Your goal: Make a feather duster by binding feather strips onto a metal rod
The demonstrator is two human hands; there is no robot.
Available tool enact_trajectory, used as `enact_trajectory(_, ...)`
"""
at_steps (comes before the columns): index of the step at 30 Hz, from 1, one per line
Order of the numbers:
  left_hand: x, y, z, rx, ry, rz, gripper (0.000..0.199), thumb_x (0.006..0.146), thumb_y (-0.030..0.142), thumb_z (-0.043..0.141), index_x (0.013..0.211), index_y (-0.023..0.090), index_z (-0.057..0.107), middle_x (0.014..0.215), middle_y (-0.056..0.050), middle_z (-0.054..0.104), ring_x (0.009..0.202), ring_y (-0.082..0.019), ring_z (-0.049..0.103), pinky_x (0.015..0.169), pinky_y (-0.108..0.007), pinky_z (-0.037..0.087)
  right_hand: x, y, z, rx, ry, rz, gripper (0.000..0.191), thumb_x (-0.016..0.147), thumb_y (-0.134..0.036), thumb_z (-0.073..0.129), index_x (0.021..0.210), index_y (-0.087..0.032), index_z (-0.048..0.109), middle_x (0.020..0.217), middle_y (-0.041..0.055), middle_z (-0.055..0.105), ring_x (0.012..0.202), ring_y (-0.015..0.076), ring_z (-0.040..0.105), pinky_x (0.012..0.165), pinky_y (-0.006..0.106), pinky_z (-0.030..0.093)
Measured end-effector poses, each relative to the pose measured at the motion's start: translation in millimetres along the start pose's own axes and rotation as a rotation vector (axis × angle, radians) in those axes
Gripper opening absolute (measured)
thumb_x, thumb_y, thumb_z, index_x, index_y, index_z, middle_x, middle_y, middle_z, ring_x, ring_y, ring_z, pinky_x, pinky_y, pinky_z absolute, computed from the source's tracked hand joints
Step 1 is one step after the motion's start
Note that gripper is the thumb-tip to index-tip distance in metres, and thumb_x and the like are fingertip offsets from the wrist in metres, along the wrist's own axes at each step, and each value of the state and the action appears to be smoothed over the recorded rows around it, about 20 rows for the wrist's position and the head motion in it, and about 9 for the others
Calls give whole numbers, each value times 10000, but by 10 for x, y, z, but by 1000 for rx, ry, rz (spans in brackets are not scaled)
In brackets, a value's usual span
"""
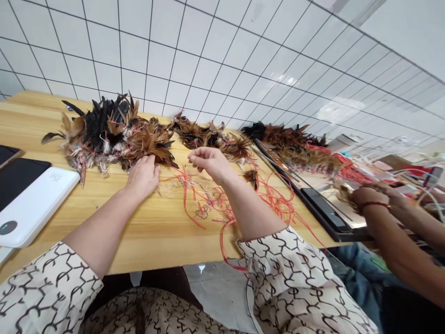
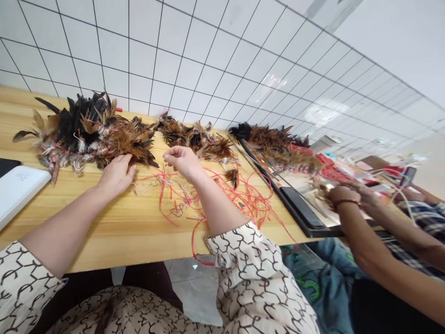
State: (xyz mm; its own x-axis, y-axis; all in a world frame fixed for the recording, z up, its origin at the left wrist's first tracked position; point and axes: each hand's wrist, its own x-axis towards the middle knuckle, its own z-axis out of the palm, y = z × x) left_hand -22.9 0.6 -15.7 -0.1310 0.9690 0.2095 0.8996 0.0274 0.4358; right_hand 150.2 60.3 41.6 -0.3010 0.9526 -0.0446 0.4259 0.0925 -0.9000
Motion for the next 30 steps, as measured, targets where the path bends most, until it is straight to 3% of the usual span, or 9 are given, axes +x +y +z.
enact_trajectory(3, 3, 5, 0, -9, 5, -12, 378, 873, 228, 359, 1160, 82, 557, 1129, -167, 623, 1063, -267, 572, 939, -378, 442, 254, 56, -180, -422, 243, 37, 54, 721, -142, 574, 672, -148, 595, 649, 17, 605, 592, 110, 535, 573, 236, 416)
enact_trajectory(5, -3, 13, 0, -14, 9, -10, 379, 877, 241, 361, 1158, 81, 558, 1126, -168, 621, 1069, -272, 568, 937, -384, 442, 420, 125, -247, -680, 339, 118, 67, 738, -146, 563, 702, -145, 620, 751, 58, 655, 733, 160, 601, 674, 271, 448)
enact_trajectory(11, -21, 42, -8, -1, -3, 6, 347, 886, 244, 359, 1065, 77, 604, 1079, -167, 630, 1028, -270, 578, 907, -371, 454, 716, 289, -199, -925, 380, 266, 249, 808, -311, 558, 964, -140, 650, 1057, 147, 671, 1039, 247, 611, 841, 331, 465)
enact_trajectory(15, -19, 49, 9, 26, 26, 39, 343, 892, 238, 350, 1038, 82, 619, 1065, -153, 637, 1017, -257, 581, 899, -357, 455, 787, 358, -161, -977, 384, 275, 268, 787, -253, 579, 999, -106, 653, 1108, 194, 648, 1083, 268, 596, 872, 343, 456)
enact_trajectory(21, -4, 54, 26, 37, 33, 58, 333, 885, 232, 366, 1026, 80, 626, 1036, -148, 645, 1001, -252, 587, 891, -348, 456, 775, 373, -226, -908, 411, 319, 192, 724, -126, 562, 884, -92, 663, 1022, 210, 667, 992, 274, 629, 789, 333, 475)
enact_trajectory(24, 2, 60, 27, 30, 41, 77, 330, 884, 224, 369, 1026, 77, 627, 1033, -151, 646, 1000, -250, 590, 895, -347, 455, 707, 298, -264, -801, 502, 264, 96, 717, -115, 530, 756, -128, 616, 888, 157, 680, 889, 238, 635, 719, 304, 474)
enact_trajectory(27, 2, 63, 30, 4, 83, 104, 296, 875, 216, 388, 1001, 108, 633, 1006, -132, 652, 985, -242, 597, 888, -343, 462, 585, 186, -267, -408, 610, 117, 136, 680, -75, 513, 595, -176, 480, 639, 59, 617, 636, 158, 591, 552, 247, 431)
enact_trajectory(30, -8, 65, 33, -32, 110, 125, 279, 870, 211, 393, 983, 125, 632, 982, -123, 654, 966, -237, 605, 872, -338, 468, 408, 89, -206, 75, 524, 29, 207, 659, -83, 520, 540, -193, 392, 510, -3, 537, 452, 92, 483, 414, 199, 321)
